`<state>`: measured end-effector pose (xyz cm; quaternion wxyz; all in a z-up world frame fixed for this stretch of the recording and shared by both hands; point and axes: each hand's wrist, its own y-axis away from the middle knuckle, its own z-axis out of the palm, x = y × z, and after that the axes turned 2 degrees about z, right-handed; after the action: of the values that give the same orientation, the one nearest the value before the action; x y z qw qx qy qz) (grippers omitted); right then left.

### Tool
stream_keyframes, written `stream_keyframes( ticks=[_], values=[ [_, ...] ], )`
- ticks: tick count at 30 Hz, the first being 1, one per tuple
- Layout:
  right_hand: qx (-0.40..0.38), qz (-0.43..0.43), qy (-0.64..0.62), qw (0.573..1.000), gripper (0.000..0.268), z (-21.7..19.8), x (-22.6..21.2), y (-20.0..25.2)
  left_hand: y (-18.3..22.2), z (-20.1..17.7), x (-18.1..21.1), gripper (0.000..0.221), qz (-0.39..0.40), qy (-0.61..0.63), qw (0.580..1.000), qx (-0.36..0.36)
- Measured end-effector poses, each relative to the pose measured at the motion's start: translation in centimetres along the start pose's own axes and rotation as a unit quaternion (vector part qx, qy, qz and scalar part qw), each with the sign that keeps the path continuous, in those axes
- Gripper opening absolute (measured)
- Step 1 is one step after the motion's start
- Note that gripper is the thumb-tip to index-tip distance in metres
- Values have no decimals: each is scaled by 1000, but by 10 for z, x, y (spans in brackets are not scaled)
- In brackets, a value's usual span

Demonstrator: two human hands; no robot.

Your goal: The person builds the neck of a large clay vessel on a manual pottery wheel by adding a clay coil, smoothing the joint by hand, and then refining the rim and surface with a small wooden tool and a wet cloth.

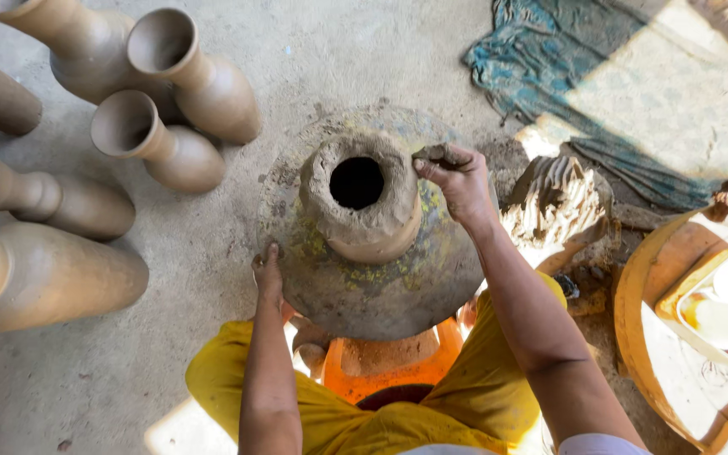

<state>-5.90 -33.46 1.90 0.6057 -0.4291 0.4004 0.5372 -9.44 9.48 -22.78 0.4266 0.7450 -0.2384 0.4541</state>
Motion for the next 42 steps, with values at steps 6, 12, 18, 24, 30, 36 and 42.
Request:
stream_keyframes(
  ticks=[6, 12, 18, 24, 30, 36, 42],
  values=[
    [18, 21, 34, 999, 19, 0, -9, 19, 84, 12, -53, 91, -24, 44, 995, 92],
    [-2, -16, 23, 1000, 18, -4, -11, 19, 221, 50, -114, 89, -104, 16, 988, -113],
    [-10, -20, 35, 999, 18, -10, -12, 17, 291, 63, -132, 65, -230, -29, 873, -429],
    [-1, -18, 54, 998, 18, -12, -13, 19, 296, 68, -118, 63, -138, -150, 863, -462],
    [-2, -16, 50, 999, 19, -6, -15, 20, 296, 65, -119, 62, -115, -164, 866, -459],
    [3, -9, 69, 998, 20, 0, -22, 23, 293, 67, -121, 61, -118, -171, 866, -456],
    [1, -4, 116, 993, 20, 5, -25, 26, 295, 65, -111, 63, -107, -188, 865, -453]
  ],
)
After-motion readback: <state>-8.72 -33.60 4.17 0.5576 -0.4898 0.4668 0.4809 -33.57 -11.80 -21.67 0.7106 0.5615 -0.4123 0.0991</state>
